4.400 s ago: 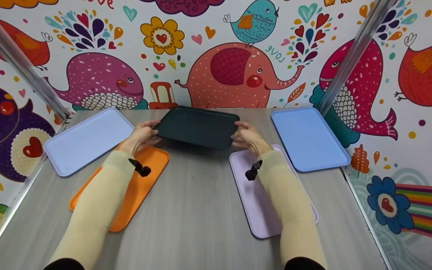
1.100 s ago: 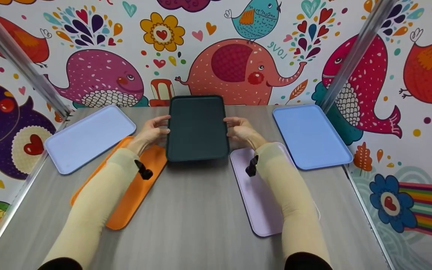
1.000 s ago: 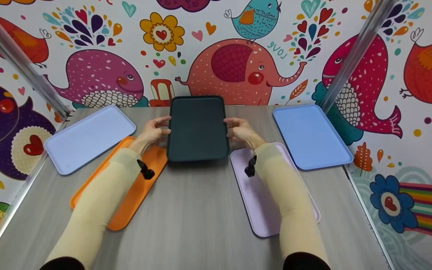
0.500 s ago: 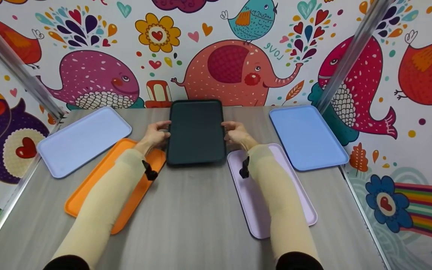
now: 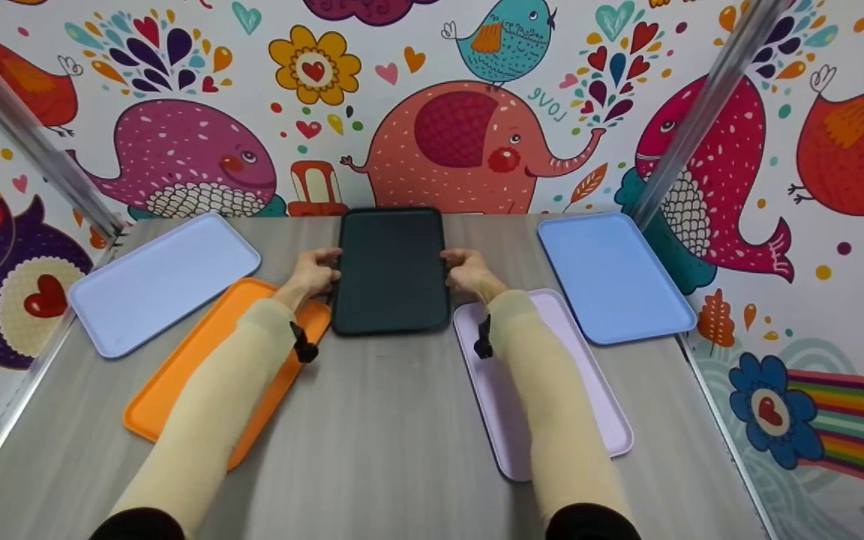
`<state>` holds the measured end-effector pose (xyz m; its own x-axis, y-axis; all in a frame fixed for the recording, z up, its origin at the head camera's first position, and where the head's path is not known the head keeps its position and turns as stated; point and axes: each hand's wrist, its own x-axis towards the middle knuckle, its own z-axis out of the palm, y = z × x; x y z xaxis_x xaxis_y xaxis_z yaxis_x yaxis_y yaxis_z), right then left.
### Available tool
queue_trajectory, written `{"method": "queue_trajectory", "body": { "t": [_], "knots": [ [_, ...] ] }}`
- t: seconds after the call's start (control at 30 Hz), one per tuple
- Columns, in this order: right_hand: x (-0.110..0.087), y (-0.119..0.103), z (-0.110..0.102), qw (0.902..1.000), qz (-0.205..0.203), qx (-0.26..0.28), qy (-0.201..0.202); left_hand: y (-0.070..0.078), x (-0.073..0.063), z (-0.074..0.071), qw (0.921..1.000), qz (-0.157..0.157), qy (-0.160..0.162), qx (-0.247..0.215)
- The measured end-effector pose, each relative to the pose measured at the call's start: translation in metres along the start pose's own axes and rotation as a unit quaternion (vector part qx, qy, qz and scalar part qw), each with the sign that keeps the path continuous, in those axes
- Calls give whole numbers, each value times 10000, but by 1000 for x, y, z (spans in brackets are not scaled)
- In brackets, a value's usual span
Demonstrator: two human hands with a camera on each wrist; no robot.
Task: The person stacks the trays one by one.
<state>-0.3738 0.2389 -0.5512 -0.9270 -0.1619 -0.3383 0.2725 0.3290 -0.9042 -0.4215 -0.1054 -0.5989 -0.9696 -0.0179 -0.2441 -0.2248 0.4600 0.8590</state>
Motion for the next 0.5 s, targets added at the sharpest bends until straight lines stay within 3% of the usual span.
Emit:
{"method": "queue_trajectory", "body": {
  "t": [0.2, 0.5],
  "knots": [
    [3, 3, 2, 9991, -74, -410, 46, -6, 12, 5, 9989, 114, 8, 454],
    [5, 0, 9, 9925, -140, -1199, 204, -3, 5, 11, 9900, 289, 506, 1282]
  ]
}}
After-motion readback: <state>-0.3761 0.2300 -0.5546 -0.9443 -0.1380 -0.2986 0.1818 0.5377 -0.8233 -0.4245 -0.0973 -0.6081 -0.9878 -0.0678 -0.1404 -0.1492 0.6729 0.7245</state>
